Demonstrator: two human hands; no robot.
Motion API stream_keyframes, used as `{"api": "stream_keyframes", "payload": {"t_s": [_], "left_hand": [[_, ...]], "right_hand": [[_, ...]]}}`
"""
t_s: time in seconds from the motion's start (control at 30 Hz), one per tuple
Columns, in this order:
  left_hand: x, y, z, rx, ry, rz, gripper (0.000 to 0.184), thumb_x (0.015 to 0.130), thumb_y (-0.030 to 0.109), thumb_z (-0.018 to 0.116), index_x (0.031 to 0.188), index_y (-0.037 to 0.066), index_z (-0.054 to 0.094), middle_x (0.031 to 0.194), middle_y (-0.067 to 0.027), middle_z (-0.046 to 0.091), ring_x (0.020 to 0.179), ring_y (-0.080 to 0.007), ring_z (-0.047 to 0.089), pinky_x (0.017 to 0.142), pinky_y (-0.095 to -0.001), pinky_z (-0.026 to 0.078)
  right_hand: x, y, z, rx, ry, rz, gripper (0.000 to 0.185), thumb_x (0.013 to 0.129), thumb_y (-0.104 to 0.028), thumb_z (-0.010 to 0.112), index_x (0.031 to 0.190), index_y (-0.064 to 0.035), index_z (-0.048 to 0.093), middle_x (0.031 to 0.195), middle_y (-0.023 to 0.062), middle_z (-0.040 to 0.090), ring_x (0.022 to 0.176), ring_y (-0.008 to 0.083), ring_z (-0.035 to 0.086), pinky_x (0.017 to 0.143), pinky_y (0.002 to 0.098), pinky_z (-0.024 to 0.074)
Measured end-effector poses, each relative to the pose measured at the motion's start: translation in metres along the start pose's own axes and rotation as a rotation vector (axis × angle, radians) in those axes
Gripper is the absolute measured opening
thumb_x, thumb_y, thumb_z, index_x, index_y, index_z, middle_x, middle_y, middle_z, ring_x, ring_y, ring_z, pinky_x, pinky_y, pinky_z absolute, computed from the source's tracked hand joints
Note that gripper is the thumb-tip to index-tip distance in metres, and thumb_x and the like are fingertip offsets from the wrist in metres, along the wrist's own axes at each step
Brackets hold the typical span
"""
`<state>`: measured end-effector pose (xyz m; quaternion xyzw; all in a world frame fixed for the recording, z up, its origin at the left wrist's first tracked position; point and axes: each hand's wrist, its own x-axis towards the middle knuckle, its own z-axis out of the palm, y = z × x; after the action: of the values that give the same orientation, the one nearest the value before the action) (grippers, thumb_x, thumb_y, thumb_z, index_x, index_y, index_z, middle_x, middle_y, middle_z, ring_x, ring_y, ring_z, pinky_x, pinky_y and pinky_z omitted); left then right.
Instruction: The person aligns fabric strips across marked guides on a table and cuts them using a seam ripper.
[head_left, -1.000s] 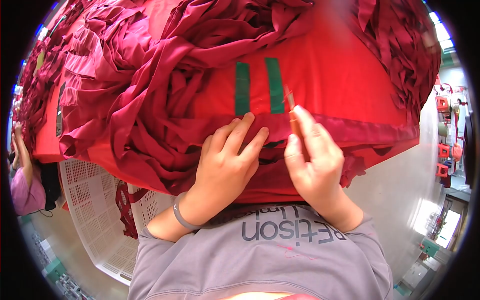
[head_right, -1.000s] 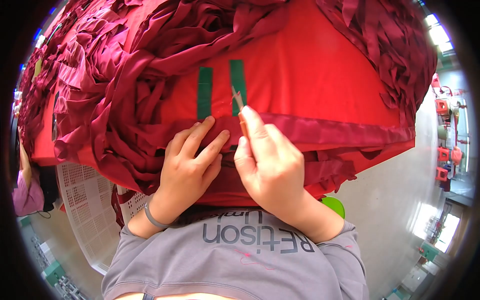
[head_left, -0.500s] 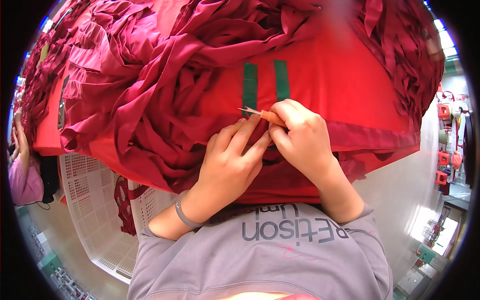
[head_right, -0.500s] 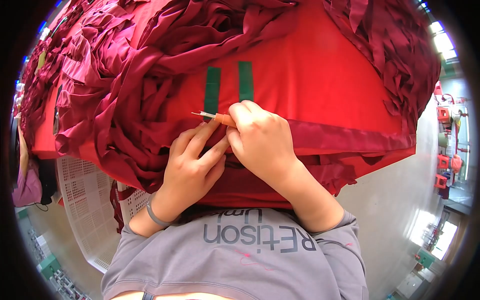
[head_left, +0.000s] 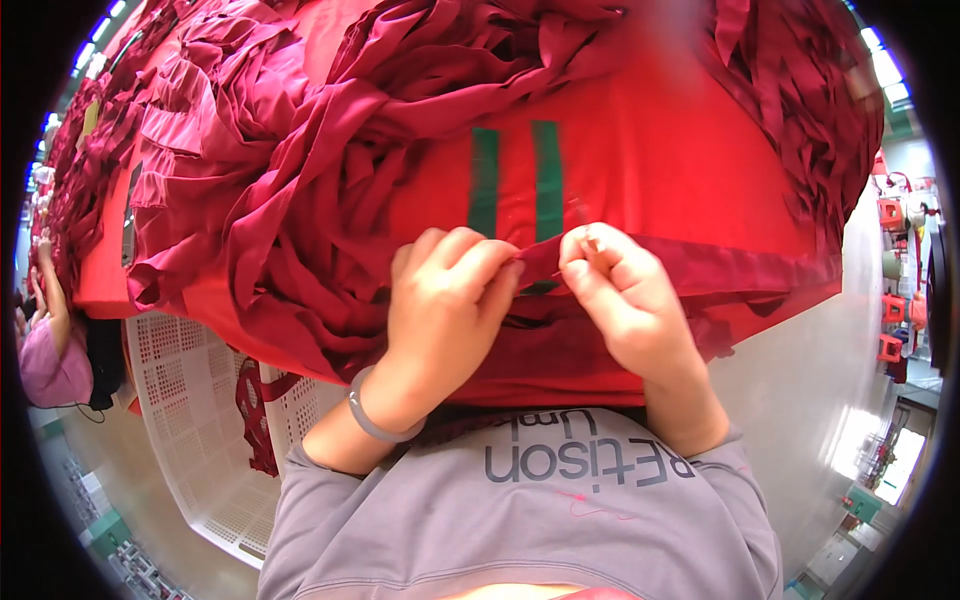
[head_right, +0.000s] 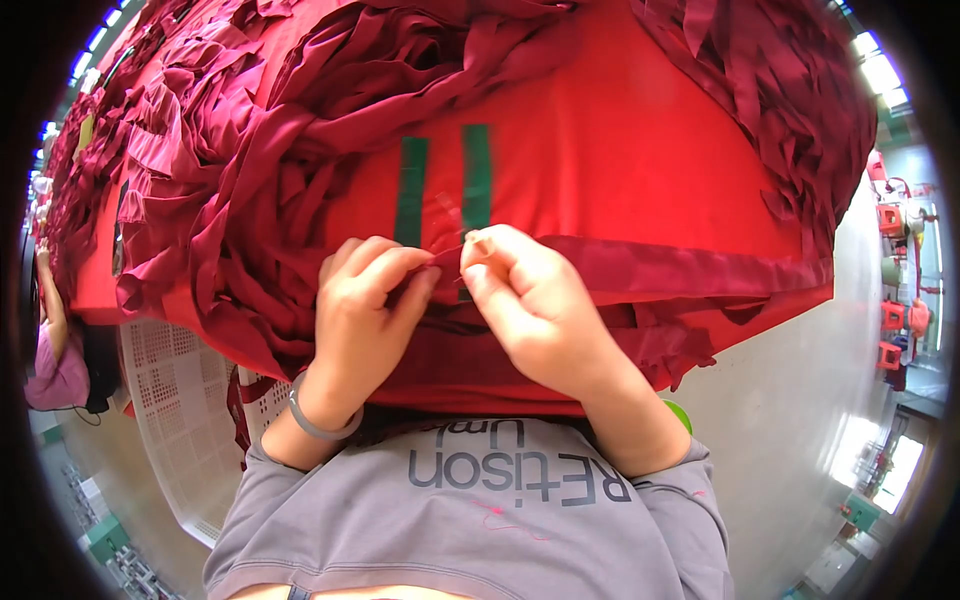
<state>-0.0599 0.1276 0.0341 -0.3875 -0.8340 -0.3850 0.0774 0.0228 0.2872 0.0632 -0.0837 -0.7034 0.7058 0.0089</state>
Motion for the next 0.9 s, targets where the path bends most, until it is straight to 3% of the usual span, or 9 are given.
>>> {"api": "stream_keyframes", "payload": {"t_s": [0.03,0.23,0.3,0.37,0.43,0.63,0.67,0.8,0.9], "left_hand": [[-0.002,-0.001,-0.004,-0.006,-0.011,-0.008,0.008,0.074,0.01,0.069,0.08,0.01,0.064,0.075,-0.0014,0.058,0.072,-0.0225,0.055,0.066,-0.0362,0.04],[-0.019,-0.01,-0.08,0.041,-0.111,-0.123,0.016,0.069,0.013,0.074,0.065,0.006,0.061,0.059,-0.0044,0.051,0.058,-0.0203,0.049,0.062,-0.0328,0.036],[-0.03,-0.023,-0.104,0.092,0.176,-0.328,0.013,0.073,0.007,0.071,0.07,-0.001,0.061,0.066,-0.0068,0.055,0.068,-0.0202,0.051,0.068,-0.0333,0.04],[-0.028,-0.033,-0.118,0.622,0.444,-0.156,0.015,0.08,0.006,0.065,0.094,0.0,0.067,0.094,-0.0101,0.062,0.093,-0.0238,0.056,0.087,-0.0374,0.043],[-0.012,-0.019,-0.107,0.699,0.639,-0.105,0.02,0.081,0.005,0.062,0.1,0.001,0.067,0.103,-0.0112,0.062,0.098,-0.0254,0.056,0.091,-0.038,0.042],[0.053,0.0,-0.009,0.121,0.033,0.238,0.009,0.077,0.007,0.062,0.085,0.003,0.061,0.082,-0.0102,0.063,0.081,-0.0287,0.061,0.07,-0.0362,0.05],[0.063,0.0,0.007,0.178,-0.113,0.135,0.015,0.083,0.009,0.06,0.096,0.002,0.063,0.092,-0.0143,0.064,0.085,-0.031,0.062,0.075,-0.0389,0.051],[0.104,-0.014,0.051,0.553,0.016,0.006,0.03,0.082,0.014,0.059,0.11,0.002,0.058,0.11,-0.0109,0.059,0.097,-0.031,0.058,0.08,-0.0398,0.051],[0.12,-0.023,0.049,0.702,0.089,-0.058,0.035,0.079,0.021,0.065,0.111,0.008,0.059,0.106,-0.0092,0.061,0.096,-0.028,0.059,0.078,-0.0386,0.051]], "right_hand": [[-0.002,-0.01,-0.002,0.18,0.002,0.047,0.009,0.094,-0.003,0.048,0.085,-0.0049,0.048,0.077,-0.0064,0.04,0.066,0.0015,0.032,0.059,0.0175,0.0291],[-0.025,-0.007,-0.038,0.136,0.179,-0.055,0.015,0.093,-0.004,0.055,0.077,-0.0021,0.053,0.069,-0.0068,0.04,0.062,0.0018,0.032,0.055,0.0196,0.0259],[-0.035,-0.006,-0.048,0.077,0.227,-0.038,0.022,0.089,0.001,0.059,0.07,-0.0052,0.049,0.065,-0.0065,0.04,0.058,0.0022,0.03,0.051,0.0215,0.0238],[-0.039,0.0,-0.054,0.071,0.241,-0.08,0.025,0.088,0.001,0.06,0.067,-0.0058,0.047,0.064,-0.006,0.04,0.057,0.0026,0.03,0.051,0.0214,0.0236],[-0.039,0.009,-0.056,0.073,0.235,-0.118,0.037,0.083,0.006,0.062,0.06,-0.0079,0.037,0.064,-0.0034,0.041,0.057,0.0038,0.032,0.051,0.0211,0.0246],[-0.035,0.008,-0.035,0.057,0.154,-0.131,0.042,0.082,0.007,0.064,0.059,-0.007,0.031,0.066,-0.002,0.042,0.058,0.0042,0.03,0.05,0.0224,0.0249],[-0.037,0.008,-0.035,0.053,0.159,-0.133,0.042,0.082,0.007,0.064,0.059,-0.007,0.031,0.066,-0.002,0.042,0.058,0.0042,0.03,0.05,0.0224,0.0249],[-0.044,0.01,-0.043,0.047,0.175,-0.128,0.04,0.084,0.006,0.062,0.059,-0.0065,0.034,0.064,-0.0026,0.042,0.057,0.0038,0.029,0.049,0.0227,0.0239],[-0.051,0.016,-0.05,0.056,0.22,-0.122,0.039,0.085,0.005,0.061,0.06,-0.0065,0.034,0.064,-0.0034,0.041,0.057,0.0036,0.029,0.05,0.0225,0.0236]]}}
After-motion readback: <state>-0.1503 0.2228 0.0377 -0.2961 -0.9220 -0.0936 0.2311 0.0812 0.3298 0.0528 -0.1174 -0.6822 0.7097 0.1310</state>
